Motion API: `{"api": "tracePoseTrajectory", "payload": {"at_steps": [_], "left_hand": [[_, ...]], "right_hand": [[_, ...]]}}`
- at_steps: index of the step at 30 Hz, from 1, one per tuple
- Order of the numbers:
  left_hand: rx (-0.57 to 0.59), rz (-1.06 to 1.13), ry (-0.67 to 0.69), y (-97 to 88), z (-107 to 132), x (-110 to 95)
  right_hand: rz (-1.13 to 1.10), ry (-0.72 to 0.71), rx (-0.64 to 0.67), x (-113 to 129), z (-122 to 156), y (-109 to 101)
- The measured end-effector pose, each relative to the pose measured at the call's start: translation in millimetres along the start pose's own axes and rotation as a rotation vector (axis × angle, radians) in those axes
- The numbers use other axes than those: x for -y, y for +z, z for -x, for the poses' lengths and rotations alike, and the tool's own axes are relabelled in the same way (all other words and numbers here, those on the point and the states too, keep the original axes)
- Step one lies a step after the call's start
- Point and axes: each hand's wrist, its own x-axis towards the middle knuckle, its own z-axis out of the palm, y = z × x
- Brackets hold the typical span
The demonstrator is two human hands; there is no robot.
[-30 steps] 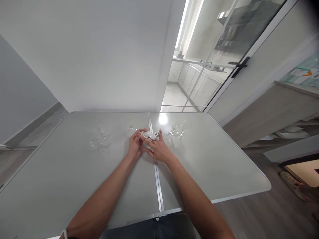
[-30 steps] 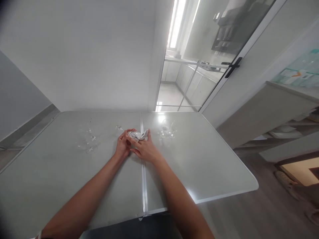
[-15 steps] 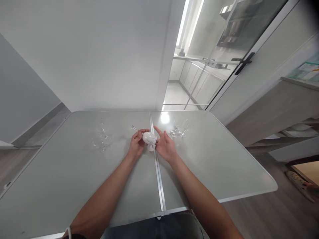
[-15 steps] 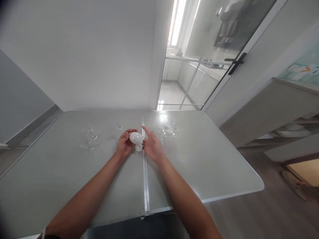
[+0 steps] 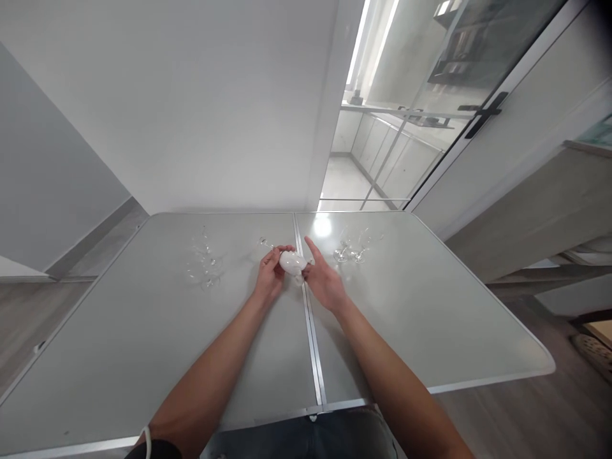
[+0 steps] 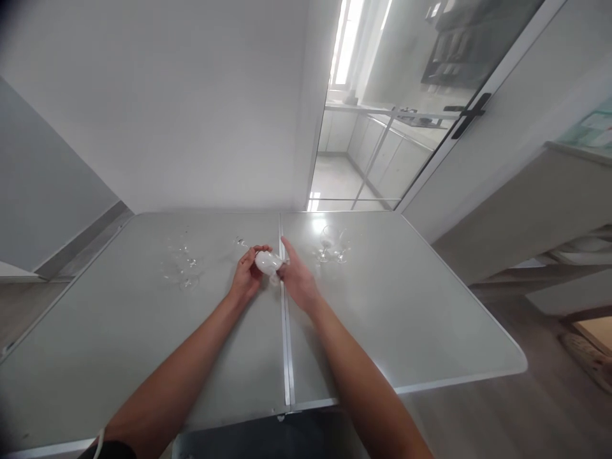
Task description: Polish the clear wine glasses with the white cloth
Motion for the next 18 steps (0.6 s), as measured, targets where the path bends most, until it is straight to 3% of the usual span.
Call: {"api": "tracePoseTrajectory", "payload": {"at_steps": [3, 6, 10, 15, 18], "left_hand": [[0.059, 0.016, 0.004, -0.7, 0.8, -1.4], [0.064, 0.020, 0.027, 0.1, 1.6, 0.1], [-0.018, -0.068, 0.062, 2.5, 1.8, 5.3], [-0.120, -0.137, 0.052, -0.1, -1.1, 9.8], [-0.118, -0.132, 0.027, -2.6, -2.3, 9.2]], "right_hand": [[-0.243, 0.111, 0.040, -1.5, -2.1, -4.5], [-0.211, 0.112, 0.034, -4.5, -2.8, -6.5], [0.217, -0.089, 0.028, -6.2, -0.4, -5.9], [0.934, -0.362, 0.246, -6.4, -2.6, -6.2], [1.014, -0.357, 0.236, -6.3, -3.7, -8.7]]}}
